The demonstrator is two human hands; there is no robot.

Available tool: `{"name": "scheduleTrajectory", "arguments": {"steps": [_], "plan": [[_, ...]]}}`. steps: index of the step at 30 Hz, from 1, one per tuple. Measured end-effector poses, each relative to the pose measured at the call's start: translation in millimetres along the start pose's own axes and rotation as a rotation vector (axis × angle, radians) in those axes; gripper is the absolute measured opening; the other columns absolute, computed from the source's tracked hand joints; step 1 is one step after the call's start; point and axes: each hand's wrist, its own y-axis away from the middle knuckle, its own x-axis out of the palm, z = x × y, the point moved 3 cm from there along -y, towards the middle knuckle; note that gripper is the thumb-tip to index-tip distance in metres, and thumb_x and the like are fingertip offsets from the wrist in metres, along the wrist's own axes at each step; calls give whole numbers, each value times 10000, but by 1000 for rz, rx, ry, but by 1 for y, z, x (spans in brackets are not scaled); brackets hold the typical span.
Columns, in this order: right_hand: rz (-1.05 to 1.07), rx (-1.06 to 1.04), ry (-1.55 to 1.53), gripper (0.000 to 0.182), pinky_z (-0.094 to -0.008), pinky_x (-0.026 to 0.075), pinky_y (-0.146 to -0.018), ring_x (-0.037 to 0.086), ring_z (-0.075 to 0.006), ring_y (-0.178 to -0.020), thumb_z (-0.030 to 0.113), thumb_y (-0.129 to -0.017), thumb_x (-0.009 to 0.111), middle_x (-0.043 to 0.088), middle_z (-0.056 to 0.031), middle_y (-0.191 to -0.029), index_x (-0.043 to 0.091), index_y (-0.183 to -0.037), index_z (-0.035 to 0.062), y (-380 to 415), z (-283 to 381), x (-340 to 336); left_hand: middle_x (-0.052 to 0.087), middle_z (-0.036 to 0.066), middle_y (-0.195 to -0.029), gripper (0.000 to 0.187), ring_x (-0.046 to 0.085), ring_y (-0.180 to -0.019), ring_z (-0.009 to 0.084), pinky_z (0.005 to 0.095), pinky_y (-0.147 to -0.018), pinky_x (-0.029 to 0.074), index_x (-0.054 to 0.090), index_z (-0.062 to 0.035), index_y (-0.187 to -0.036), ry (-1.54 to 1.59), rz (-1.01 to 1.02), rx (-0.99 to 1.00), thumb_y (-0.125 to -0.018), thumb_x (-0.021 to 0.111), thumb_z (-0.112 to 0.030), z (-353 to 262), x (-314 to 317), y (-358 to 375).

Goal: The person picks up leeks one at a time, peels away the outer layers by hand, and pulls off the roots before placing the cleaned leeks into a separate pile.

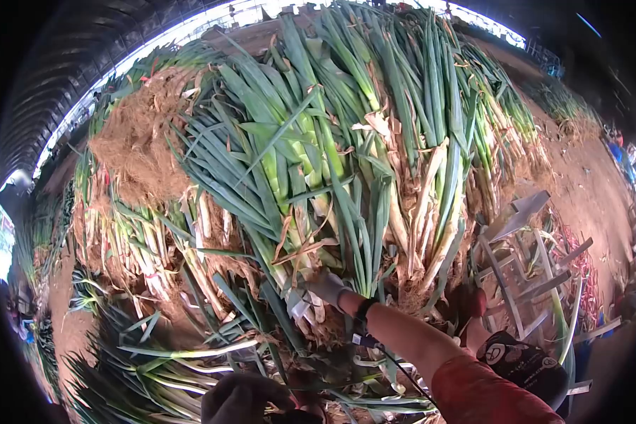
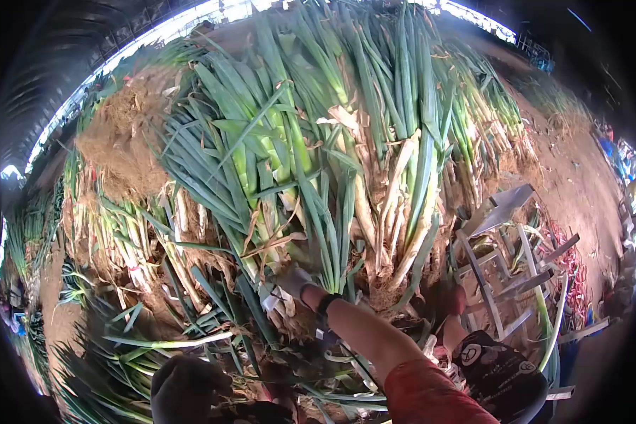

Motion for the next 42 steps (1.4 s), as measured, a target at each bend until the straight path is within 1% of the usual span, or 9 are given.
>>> {"name": "scheduleTrajectory", "arguments": {"steps": [5, 9, 11, 14, 30, 31, 32, 35, 42], "plan": [[488, -198, -134, 538, -326, 444, -916, 594, -261, -1047, 449, -855, 670, 640, -200, -1100, 616, -1124, -14, 29, 54, -41, 632, 139, -906, 264, 593, -824, 237, 359, -797, 471, 604, 40, -1000, 142, 70, -100, -971, 487, -195, -9, 4, 5], [61, -765, -280, 466, -356, 465, -899, 617, -237, -958, 409, -913, 585, 661, -189, -959, 614, -1104, -16, 14, 66, -71, 638, 142, -918, 255, 605, -827, 242, 361, -791, 479, 608, 44, -998, 115, 52, -91, -966, 495, -182, -8, 1, 8], [68, -635, 106, 422, -331, 461, -877, 605, -199, -958, 326, -903, 609, 668, -140, -964, 581, -1151, -15, 18, 72, -67, 645, 141, -924, 255, 616, -829, 247, 367, -786, 487, 612, 47, -996, 65, 69, -58, -968, 488, -173, -2, -6, 9], [167, -281, -482, 273, -289, 458, -717, 553, -123, -785, 162, -879, 638, 612, -40, -828, 561, -1095, 13, 82, 92, -89, 656, 131, -892, 260, 623, -846, 260, 368, -780, 497, 634, 25, -969, 17, 12, 44, -963, 512, -204, 5, -5, 12], [680, -175, -886, 389, -228, 440, -634, 519, -74, -697, 289, -865, 709, 562, 26, -813, 581, -1116, 21, 433, 59, -140, 632, 99, -1072, 218, 637, -891, 219, 366, -799, 544, 612, -34, -1129, -89, 374, 310, -942, 562, -135, 64, 68, 1], [672, -176, -892, 389, -228, 440, -634, 519, -74, -697, 289, -865, 709, 562, 26, -813, 581, -1116, 21, 438, 56, -139, 624, 91, -1126, 224, 630, -942, 221, 373, -830, 537, 608, -53, -1146, -251, 404, 615, -946, 567, -145, 72, 72, 1], [529, -228, -790, 429, -229, 440, -627, 528, -72, -698, 349, -879, 674, 570, 20, -804, 579, -1129, 14, 440, 55, -141, 617, 72, -1185, 273, 607, -1039, 214, 377, -864, 524, 584, -84, -1199, 532, 464, -15, -949, 577, -193, 90, 76, -10], [177, -271, -492, 563, -225, 446, -613, 560, -54, -704, 494, -898, 606, 610, 2, -794, 586, -1162, -2, 438, 42, -142, 645, 80, -1131, 340, 611, -1068, 248, 454, -869, 545, 547, -68, -1236, -242, 499, 580, -933, 598, -213, 89, 77, 2], [107, -331, -718, 536, -227, 445, -608, 559, -64, -691, 499, -903, 595, 619, 8, -826, 603, -1110, 5, 442, 31, -123, 637, 121, -1108, 348, 659, -941, 268, 444, -694, 598, 548, -41, -1215, 119, 492, 173, -924, 612, -223, 77, 112, 41]]}}
